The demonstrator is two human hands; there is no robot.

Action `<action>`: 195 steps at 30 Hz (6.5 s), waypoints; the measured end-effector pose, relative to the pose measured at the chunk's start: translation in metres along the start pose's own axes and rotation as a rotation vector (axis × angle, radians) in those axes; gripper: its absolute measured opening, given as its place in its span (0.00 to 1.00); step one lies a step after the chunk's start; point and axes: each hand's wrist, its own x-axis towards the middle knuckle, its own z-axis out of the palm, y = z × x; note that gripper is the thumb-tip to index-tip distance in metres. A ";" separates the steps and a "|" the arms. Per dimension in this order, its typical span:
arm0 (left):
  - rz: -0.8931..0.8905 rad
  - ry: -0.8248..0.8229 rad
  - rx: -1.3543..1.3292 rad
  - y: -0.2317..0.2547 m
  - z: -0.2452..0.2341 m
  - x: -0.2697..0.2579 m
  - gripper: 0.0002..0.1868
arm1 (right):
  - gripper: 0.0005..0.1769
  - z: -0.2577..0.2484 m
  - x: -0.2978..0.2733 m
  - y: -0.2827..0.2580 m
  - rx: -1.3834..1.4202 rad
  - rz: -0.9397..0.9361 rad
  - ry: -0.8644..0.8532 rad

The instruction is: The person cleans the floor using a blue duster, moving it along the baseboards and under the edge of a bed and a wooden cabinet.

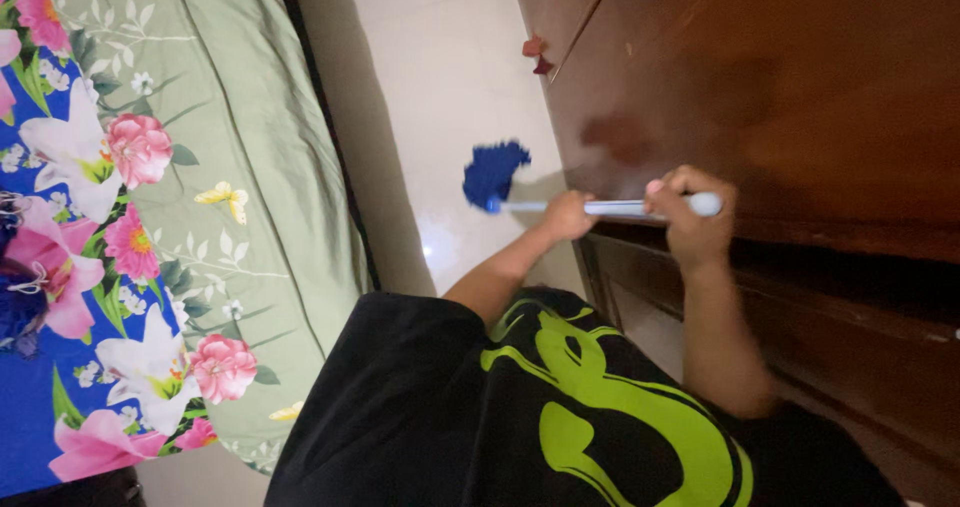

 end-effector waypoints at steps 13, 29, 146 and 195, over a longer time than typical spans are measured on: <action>-0.042 0.057 -0.057 0.049 -0.026 -0.037 0.11 | 0.18 -0.020 0.047 -0.034 0.517 0.030 0.183; -0.180 0.403 0.080 -0.094 -0.102 0.058 0.18 | 0.16 0.122 0.019 0.070 -0.215 -0.729 -0.450; 0.091 -0.031 0.033 -0.064 -0.034 -0.130 0.15 | 0.09 0.118 -0.212 0.039 -0.142 -0.192 0.053; 0.276 -0.297 0.486 -0.063 -0.033 -0.278 0.16 | 0.11 0.175 -0.399 0.031 -0.414 -0.289 -0.122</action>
